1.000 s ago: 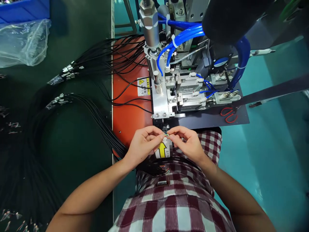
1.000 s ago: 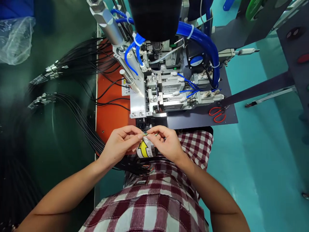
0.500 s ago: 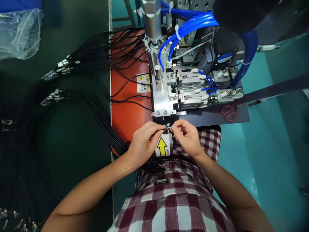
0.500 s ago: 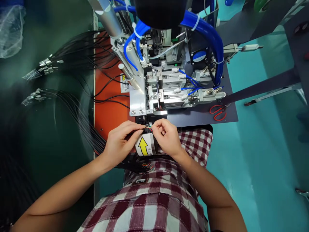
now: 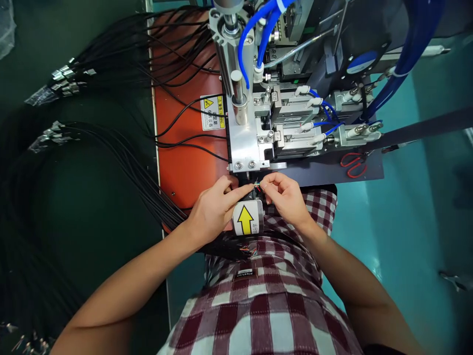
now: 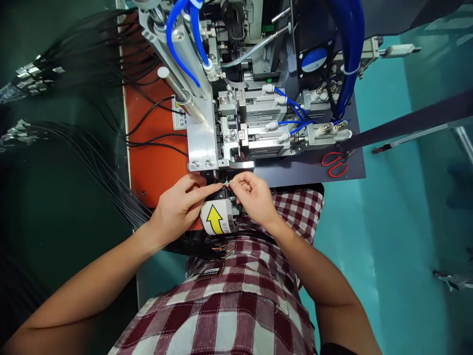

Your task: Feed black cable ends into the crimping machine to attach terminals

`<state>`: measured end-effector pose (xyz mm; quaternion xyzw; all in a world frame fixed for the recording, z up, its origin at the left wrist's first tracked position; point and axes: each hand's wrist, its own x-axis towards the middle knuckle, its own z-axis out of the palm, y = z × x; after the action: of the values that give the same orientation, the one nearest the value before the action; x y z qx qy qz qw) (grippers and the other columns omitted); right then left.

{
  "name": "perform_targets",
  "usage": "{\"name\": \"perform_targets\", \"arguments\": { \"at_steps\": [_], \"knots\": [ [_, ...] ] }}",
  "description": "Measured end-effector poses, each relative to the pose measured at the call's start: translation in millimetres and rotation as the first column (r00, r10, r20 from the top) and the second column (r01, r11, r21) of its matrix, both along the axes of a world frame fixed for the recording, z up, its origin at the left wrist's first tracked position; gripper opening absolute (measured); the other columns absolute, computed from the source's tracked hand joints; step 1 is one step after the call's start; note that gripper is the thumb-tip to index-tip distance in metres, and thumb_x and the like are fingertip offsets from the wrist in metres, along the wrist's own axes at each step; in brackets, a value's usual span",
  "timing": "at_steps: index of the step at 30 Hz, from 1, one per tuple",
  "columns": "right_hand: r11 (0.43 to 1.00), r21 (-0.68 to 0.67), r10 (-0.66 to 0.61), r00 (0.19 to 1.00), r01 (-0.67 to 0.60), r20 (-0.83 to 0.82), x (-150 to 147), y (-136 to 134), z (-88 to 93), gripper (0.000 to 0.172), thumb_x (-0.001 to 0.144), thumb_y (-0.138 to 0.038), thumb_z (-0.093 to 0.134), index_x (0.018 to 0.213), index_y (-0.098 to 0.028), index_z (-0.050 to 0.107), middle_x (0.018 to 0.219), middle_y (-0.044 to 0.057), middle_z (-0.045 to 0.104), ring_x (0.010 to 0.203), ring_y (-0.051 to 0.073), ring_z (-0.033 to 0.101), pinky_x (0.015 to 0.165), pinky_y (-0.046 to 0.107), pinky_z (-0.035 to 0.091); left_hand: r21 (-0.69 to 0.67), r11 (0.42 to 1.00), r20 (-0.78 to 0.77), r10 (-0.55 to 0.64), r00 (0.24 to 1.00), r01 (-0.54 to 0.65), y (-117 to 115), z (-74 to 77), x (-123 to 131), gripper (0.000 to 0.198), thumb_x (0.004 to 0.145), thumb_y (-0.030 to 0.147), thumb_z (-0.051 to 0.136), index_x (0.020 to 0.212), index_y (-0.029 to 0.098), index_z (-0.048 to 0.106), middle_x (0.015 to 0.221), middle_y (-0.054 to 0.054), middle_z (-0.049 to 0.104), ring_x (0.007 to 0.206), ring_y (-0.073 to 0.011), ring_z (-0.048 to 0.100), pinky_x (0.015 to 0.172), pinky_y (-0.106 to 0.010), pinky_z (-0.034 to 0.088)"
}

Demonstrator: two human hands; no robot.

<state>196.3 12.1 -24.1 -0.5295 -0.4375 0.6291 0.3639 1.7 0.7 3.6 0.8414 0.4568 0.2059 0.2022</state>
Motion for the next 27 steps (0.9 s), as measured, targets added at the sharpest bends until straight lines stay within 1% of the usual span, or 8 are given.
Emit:
{"name": "perform_targets", "arguments": {
  "at_steps": [3, 10, 15, 19, 23, 25, 27],
  "knots": [
    [1.000, -0.006, -0.002, 1.000, 0.002, 0.006, 0.7, 0.1, 0.2, 0.028, 0.081, -0.044, 0.065, 0.076, -0.018, 0.057, 0.058, -0.004, 0.051, 0.049, 0.008, 0.046, 0.047, 0.022, 0.036, 0.003, 1.000, -0.010, 0.000, 1.000, 0.000, 0.7, 0.0, 0.8, 0.031, 0.096, 0.019, 0.042, 0.116, 0.017, 0.066, 0.089, -0.005, 0.052, 0.067, -0.0102, 0.050, 0.059, -0.021, 0.047],
    [1.000, -0.003, 0.004, 1.000, -0.004, 0.008, 2.2, -0.4, 2.3, 0.025, 0.083, -0.041, 0.064, 0.077, -0.017, 0.057, 0.057, -0.005, 0.050, 0.049, 0.008, 0.046, 0.048, 0.022, 0.037, 0.000, 1.000, -0.004, 0.000, 1.000, 0.000, -0.2, -1.1, 0.7, 0.031, 0.096, 0.021, 0.041, 0.116, 0.017, 0.065, 0.091, -0.005, 0.052, 0.070, -0.0106, 0.051, 0.061, -0.022, 0.046],
    [1.000, 0.019, 0.004, 0.999, -0.004, 0.046, 2.5, -2.9, 0.2, 0.023, 0.085, -0.039, 0.063, 0.078, -0.018, 0.056, 0.059, -0.005, 0.050, 0.051, 0.009, 0.048, 0.050, 0.022, 0.039, 0.004, 1.000, -0.070, 0.018, 0.997, -0.017, -1.2, -0.9, 1.1, 0.032, 0.096, 0.021, 0.041, 0.117, 0.019, 0.065, 0.093, -0.006, 0.053, 0.070, -0.0109, 0.052, 0.061, -0.022, 0.047],
    [0.997, 0.076, 0.001, 0.996, -0.008, 0.090, 1.9, -5.1, -1.7, 0.020, 0.087, -0.037, 0.060, 0.080, -0.018, 0.056, 0.059, -0.004, 0.052, 0.052, 0.009, 0.049, 0.050, 0.022, 0.039, 0.023, 1.000, -0.121, 0.018, 0.993, -0.015, -1.4, -0.2, 1.3, 0.033, 0.095, 0.020, 0.041, 0.118, 0.020, 0.064, 0.093, -0.006, 0.054, 0.071, -0.0117, 0.053, 0.062, -0.022, 0.048],
    [0.994, 0.110, 0.007, 0.989, -0.024, 0.151, 0.4, -6.5, -2.2, 0.018, 0.089, -0.035, 0.058, 0.080, -0.019, 0.056, 0.061, -0.003, 0.052, 0.053, 0.010, 0.049, 0.051, 0.023, 0.039, 0.068, 0.997, -0.194, -0.006, 0.981, 0.019, -1.3, 1.1, 1.8, 0.034, 0.094, 0.018, 0.042, 0.121, 0.019, 0.063, 0.092, -0.007, 0.055, 0.076, -0.0155, 0.056, 0.062, -0.024, 0.049],
    [0.992, 0.127, -0.002, 0.982, -0.022, 0.189, 0.0, -6.8, -2.4, 0.017, 0.089, -0.034, 0.057, 0.080, -0.019, 0.056, 0.062, -0.003, 0.052, 0.054, 0.010, 0.050, 0.051, 0.023, 0.039, 0.103, 0.994, -0.231, -0.014, 0.973, 0.038, -1.3, 1.8, 2.8, 0.034, 0.093, 0.019, 0.043, 0.120, 0.017, 0.063, 0.090, -0.008, 0.055, 0.076, -0.0165, 0.057, 0.061, -0.025, 0.049],
    [0.993, 0.116, -0.008, 0.980, -0.015, 0.198, 0.7, -6.5, -2.5, 0.018, 0.089, -0.034, 0.058, 0.080, -0.019, 0.056, 0.063, -0.003, 0.052, 0.054, 0.010, 0.051, 0.051, 0.023, 0.039, 0.139, 0.989, -0.248, -0.016, 0.969, 0.052, -1.5, 2.2, 4.0, 0.032, 0.093, 0.019, 0.044, 0.119, 0.016, 0.063, 0.090, -0.008, 0.055, 0.074, -0.0168, 0.057, 0.060, -0.025, 0.049]
  ]
}}
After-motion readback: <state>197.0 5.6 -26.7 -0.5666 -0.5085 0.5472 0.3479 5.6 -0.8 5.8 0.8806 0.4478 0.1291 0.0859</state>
